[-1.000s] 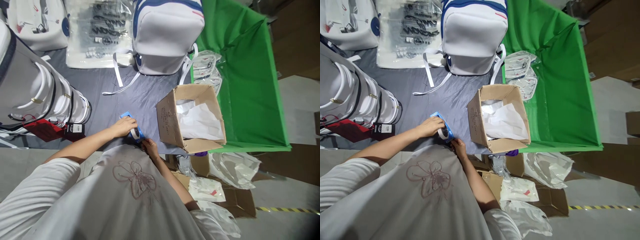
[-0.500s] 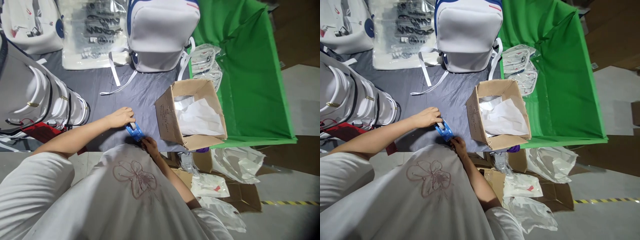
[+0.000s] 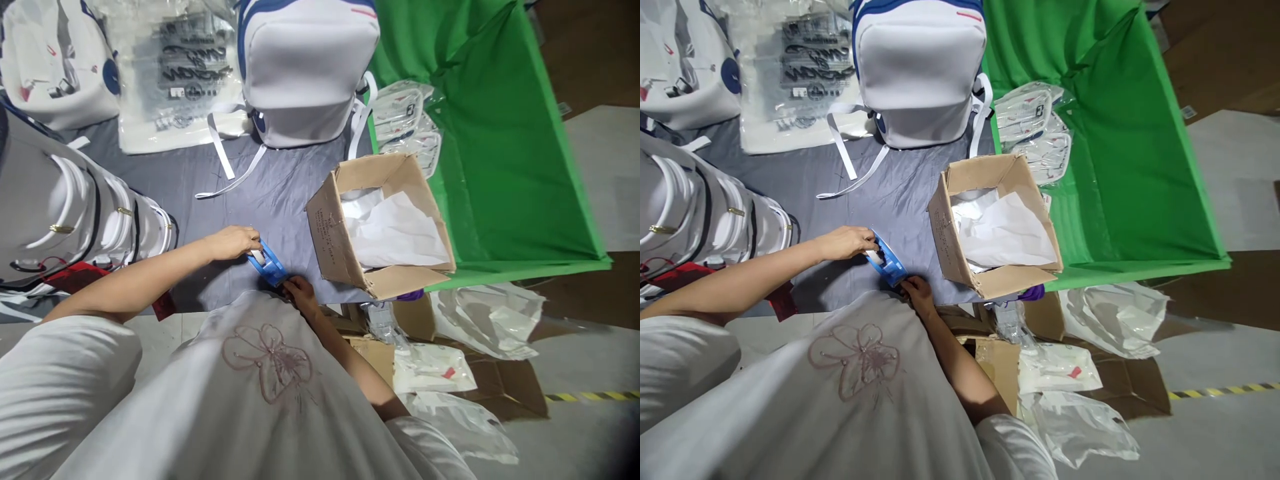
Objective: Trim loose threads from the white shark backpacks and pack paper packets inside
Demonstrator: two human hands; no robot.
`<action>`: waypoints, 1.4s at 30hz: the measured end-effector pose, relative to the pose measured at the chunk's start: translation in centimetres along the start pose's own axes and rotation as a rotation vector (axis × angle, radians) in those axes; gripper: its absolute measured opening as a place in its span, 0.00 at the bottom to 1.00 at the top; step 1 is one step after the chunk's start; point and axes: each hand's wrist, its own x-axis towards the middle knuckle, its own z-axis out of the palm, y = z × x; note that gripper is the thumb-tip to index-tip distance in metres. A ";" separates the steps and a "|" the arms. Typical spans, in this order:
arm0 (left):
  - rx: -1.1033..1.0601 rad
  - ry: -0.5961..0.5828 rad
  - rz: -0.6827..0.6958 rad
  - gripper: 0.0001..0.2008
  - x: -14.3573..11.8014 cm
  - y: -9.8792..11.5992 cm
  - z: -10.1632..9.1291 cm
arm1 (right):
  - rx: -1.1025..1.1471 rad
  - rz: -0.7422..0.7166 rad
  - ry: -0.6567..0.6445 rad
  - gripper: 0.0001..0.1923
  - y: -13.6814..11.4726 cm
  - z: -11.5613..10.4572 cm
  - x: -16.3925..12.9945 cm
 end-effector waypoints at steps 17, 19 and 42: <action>-0.123 0.075 -0.044 0.15 0.2 -1.2 3.0 | 0.049 -0.021 -0.029 0.16 -0.3 -0.2 0.3; -0.130 0.091 -0.038 0.16 0.2 -1.2 3.2 | 0.050 -0.024 -0.034 0.17 -0.4 -0.1 0.3; -0.222 0.245 -0.235 0.26 -0.4 1.6 5.0 | 0.086 0.042 -0.055 0.20 -0.1 -0.2 0.3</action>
